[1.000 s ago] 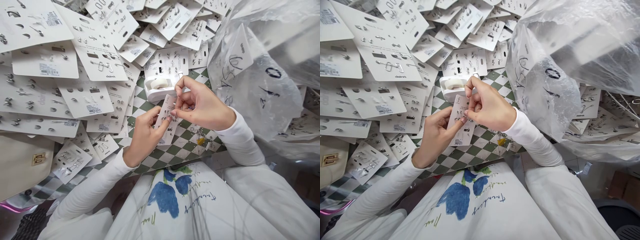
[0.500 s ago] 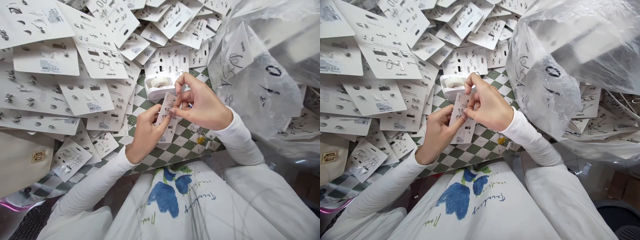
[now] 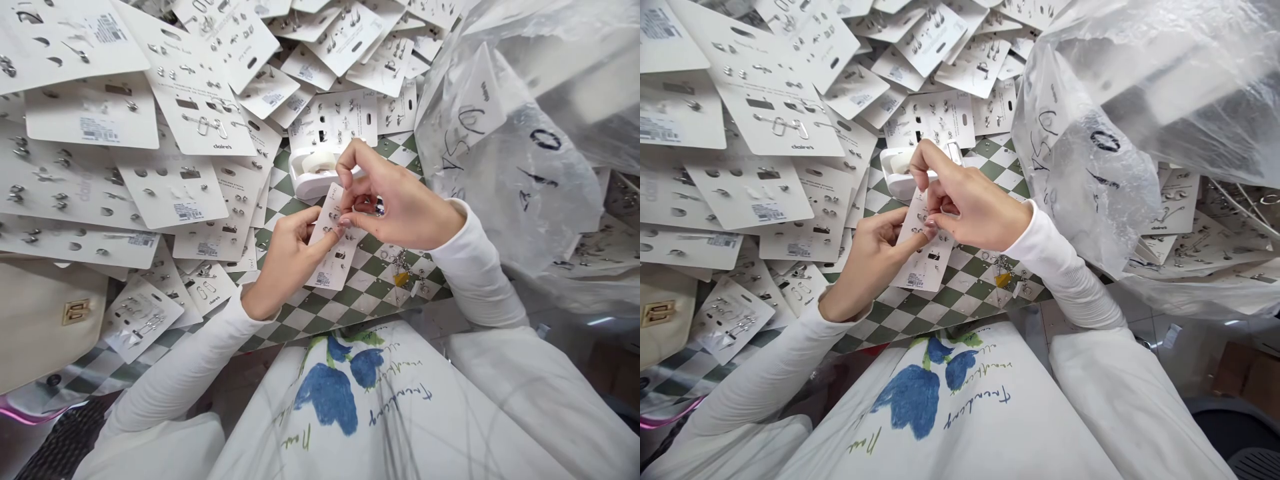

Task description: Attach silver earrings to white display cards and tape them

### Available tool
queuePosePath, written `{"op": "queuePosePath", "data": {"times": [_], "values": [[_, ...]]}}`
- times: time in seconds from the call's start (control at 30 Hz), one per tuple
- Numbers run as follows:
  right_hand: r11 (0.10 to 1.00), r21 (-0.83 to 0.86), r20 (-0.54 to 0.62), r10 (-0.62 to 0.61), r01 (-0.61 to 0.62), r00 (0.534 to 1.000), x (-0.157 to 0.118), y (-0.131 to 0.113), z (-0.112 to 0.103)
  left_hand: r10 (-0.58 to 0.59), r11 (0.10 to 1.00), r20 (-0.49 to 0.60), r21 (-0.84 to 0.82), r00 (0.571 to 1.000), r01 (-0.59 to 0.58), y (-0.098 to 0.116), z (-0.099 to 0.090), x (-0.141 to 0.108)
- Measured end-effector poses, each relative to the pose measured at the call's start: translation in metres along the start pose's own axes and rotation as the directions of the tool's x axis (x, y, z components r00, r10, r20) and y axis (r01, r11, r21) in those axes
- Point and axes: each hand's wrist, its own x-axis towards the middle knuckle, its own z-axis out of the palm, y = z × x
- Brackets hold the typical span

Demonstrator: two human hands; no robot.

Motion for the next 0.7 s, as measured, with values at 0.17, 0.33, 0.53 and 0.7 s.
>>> {"op": "queuePosePath", "data": {"times": [0.17,0.33,0.53,0.7], "values": [[0.994,0.105,-0.002,0.043,-0.042,0.999,0.0006,0.0045,0.0039,-0.015,1.000,0.026,-0.013,1.000,0.015,-0.0007,-0.0022,0.0011],[1.000,0.006,0.032,-0.015,0.015,0.999,0.0027,0.0070,0.0038,-0.045,0.999,0.038,0.021,0.998,0.045,-0.0010,-0.0022,0.0016],[0.990,-0.112,0.093,-0.073,0.083,0.993,0.0059,0.0056,0.0000,-0.049,0.996,0.056,0.078,0.997,0.045,-0.0019,-0.0067,0.0052],[0.971,-0.198,0.126,-0.109,0.133,0.986,0.0069,0.0044,-0.0017,-0.101,0.993,0.096,0.069,0.990,0.094,-0.0011,-0.0100,0.0063]]}}
